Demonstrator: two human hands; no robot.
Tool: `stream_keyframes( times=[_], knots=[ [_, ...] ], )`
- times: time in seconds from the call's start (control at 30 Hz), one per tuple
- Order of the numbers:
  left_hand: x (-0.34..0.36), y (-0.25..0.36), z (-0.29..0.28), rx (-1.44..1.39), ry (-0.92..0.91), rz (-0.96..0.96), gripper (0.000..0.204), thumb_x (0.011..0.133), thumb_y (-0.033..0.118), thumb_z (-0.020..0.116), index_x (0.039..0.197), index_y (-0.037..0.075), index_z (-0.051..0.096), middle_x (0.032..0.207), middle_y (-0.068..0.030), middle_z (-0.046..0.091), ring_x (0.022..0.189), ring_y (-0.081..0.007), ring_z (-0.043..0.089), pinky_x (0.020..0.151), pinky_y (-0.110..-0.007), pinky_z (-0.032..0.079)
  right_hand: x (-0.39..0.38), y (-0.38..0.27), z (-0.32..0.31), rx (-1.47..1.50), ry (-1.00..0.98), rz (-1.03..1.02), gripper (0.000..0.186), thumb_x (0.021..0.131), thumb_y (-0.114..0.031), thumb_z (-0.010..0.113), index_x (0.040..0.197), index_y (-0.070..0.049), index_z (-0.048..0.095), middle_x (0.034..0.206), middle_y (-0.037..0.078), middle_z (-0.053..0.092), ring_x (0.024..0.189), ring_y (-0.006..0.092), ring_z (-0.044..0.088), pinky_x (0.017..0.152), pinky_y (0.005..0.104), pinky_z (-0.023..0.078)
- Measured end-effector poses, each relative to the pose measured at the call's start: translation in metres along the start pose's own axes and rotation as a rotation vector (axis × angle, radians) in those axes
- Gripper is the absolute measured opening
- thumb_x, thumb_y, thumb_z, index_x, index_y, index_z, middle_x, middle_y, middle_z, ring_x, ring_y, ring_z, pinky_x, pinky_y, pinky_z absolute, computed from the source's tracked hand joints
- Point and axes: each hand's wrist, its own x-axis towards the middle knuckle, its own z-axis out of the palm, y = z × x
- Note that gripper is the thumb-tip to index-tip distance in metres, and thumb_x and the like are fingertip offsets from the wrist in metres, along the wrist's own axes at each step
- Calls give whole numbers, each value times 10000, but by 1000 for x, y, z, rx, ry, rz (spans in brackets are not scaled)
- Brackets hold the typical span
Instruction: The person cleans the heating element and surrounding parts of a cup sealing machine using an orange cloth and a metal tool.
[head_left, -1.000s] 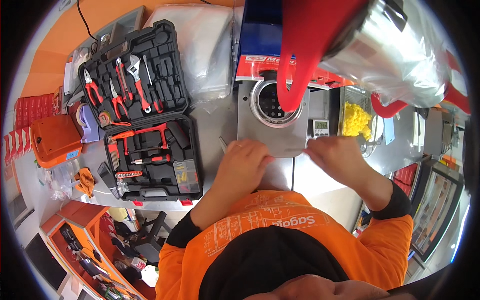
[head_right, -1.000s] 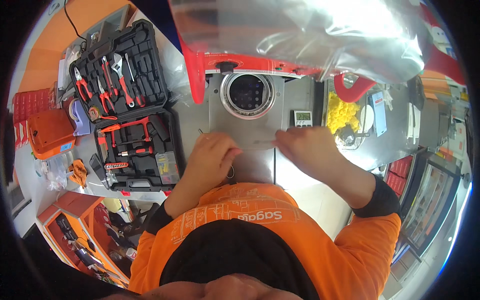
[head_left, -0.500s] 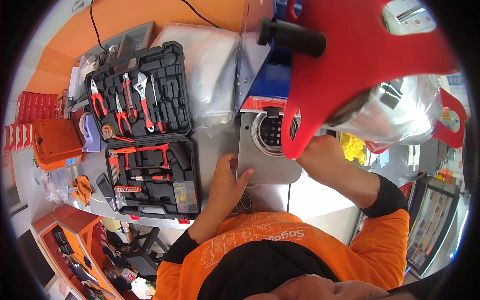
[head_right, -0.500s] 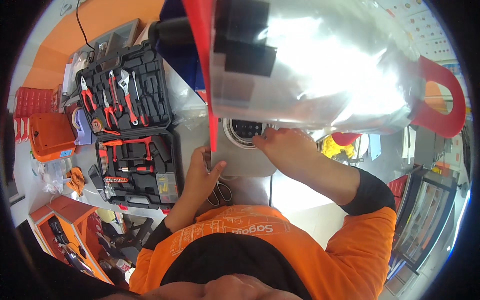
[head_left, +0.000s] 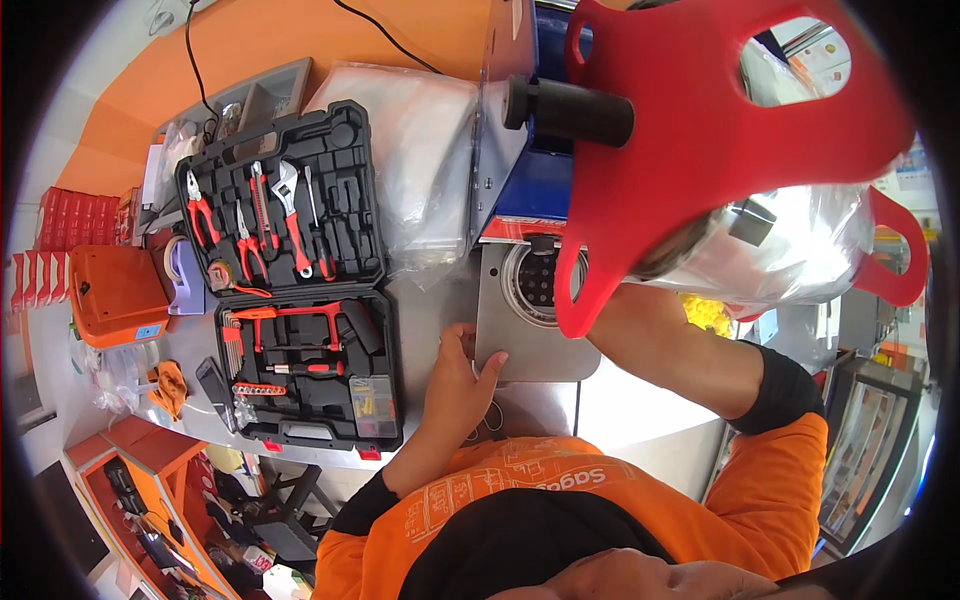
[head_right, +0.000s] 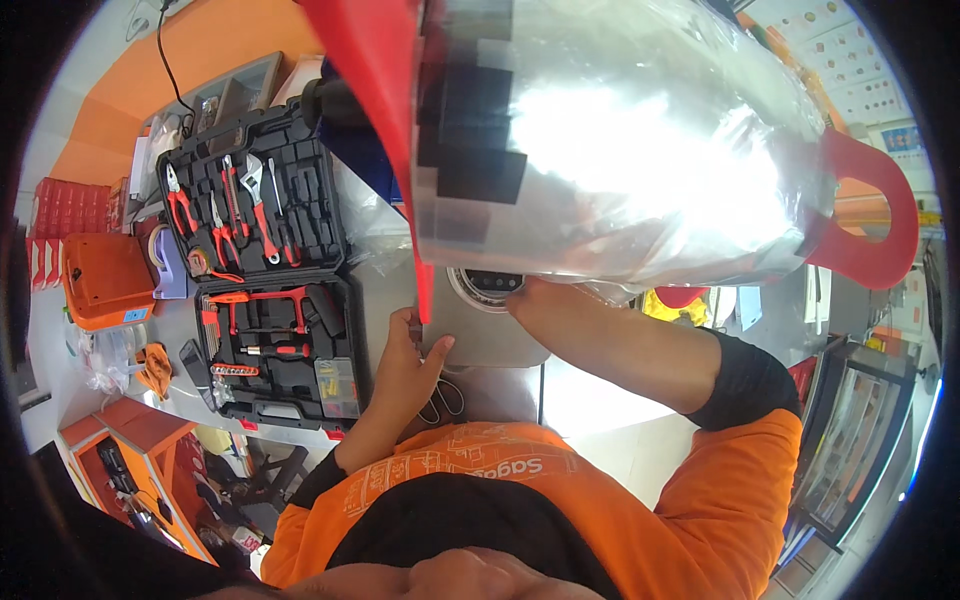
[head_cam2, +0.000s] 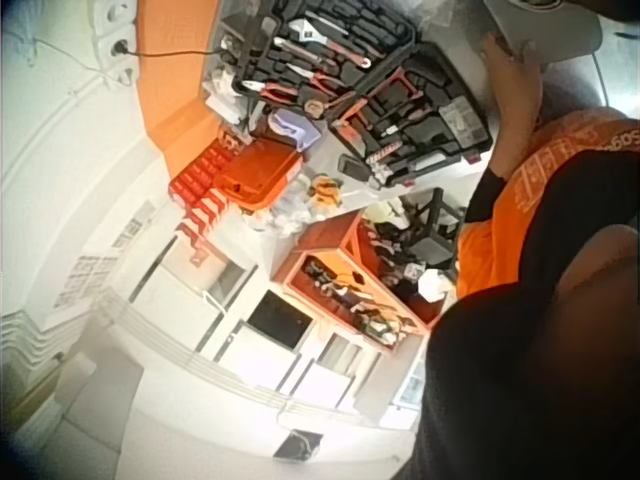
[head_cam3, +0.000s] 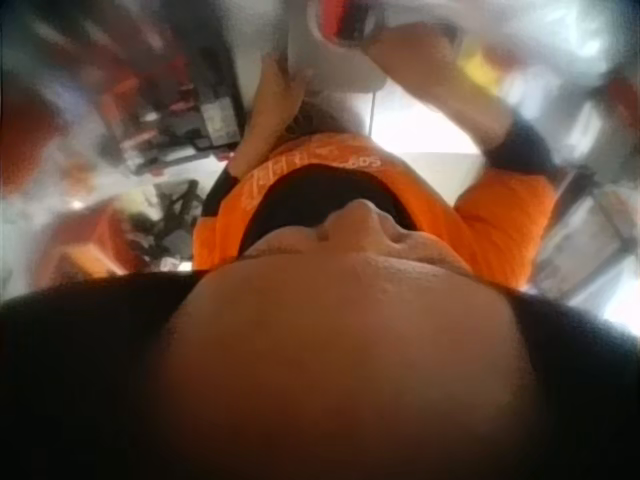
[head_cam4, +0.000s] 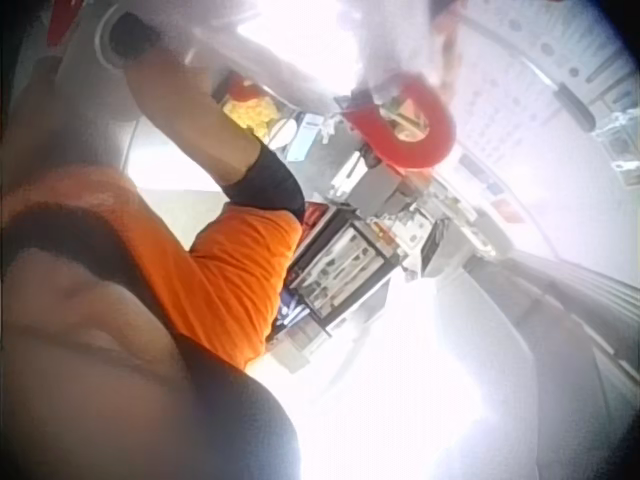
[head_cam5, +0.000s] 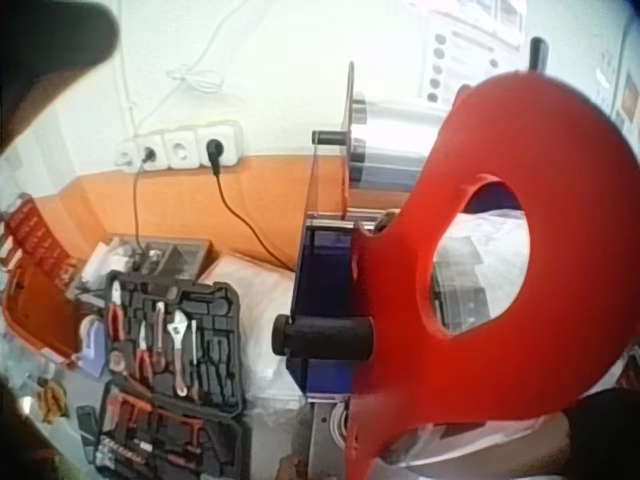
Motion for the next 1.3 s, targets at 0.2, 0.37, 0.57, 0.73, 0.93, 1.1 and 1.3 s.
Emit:
stream_keyframes(
  times=[0.2, 0.37, 0.57, 0.73, 0.93, 1.1, 1.3],
  knots=[
    [-2, 2, 2, 33, 7, 8, 525, 921, 168, 739, 1272, -37, 408, 1169, -208, 635, 1069, -296, 665, 913, -368, 514, 4, 4, 39, 218, 97, 51, 302, 933, -144, 544, 1215, -62, 611, 1044, 164, 700, 947, 312, 713, 678, 420, 594],
    [-2, 14, -3, 50, 7, -42, 547, 920, 168, 742, 1286, -38, 392, 1170, -222, 631, 1093, -307, 664, 937, -368, 510, 5, 4, 7, 217, -83, 60, 298, 951, -170, 527, 1215, -56, 607, 1031, 157, 698, 936, 315, 713, 692, 430, 591],
    [-3, 12, -1, 64, -3, -21, 538, 928, 160, 733, 1288, -38, 387, 1208, -241, 609, 1131, -317, 652, 959, -375, 505, 3, -5, 12, 118, 191, 3, 203, 864, -103, 622, 1053, -48, 673, 893, 138, 710, 802, 295, 729, 559, 419, 581],
    [-4, 11, -1, 34, 4, -27, 533, 937, 167, 720, 1295, -36, 382, 1223, -246, 608, 1155, -312, 643, 974, -377, 497, -3, -1, -7, 87, -140, 54, 214, 844, -62, 631, 1043, -1, 679, 1051, 203, 654, 968, 353, 713, 778, 450, 611],
    [-4, 10, 2, 40, -1, -30, 536, 945, 165, 710, 1303, -46, 371, 1247, -255, 598, 1172, -320, 636, 994, -379, 483, -16, -11, 28, -120, 116, -8, 216, 823, -138, 660, 1033, -96, 682, 962, 71, 674, 823, 242, 724, 644, 365, 588],
    [-4, -4, 4, 82, 36, 68, 528, 961, 169, 697, 1306, -35, 354, 1196, -198, 583, 1077, -255, 628, 926, -357, 495, -57, 8, 30, -122, 355, 197, 225, 786, -101, 651, 998, -145, 713, 809, 46, 584, 680, 243, 671, 558, 373, 543],
    [-3, 9, 3, 54, -16, -43, 537, 961, 188, 700, 1309, -41, 362, 1223, -208, 586, 1026, -249, 645, 873, -344, 524, -86, 8, 69, 307, 680, 454, 305, 867, -71, 614, 1156, -113, 699, 938, 111, 624, 718, 336, 670, 603, 423, 556]
  ],
)
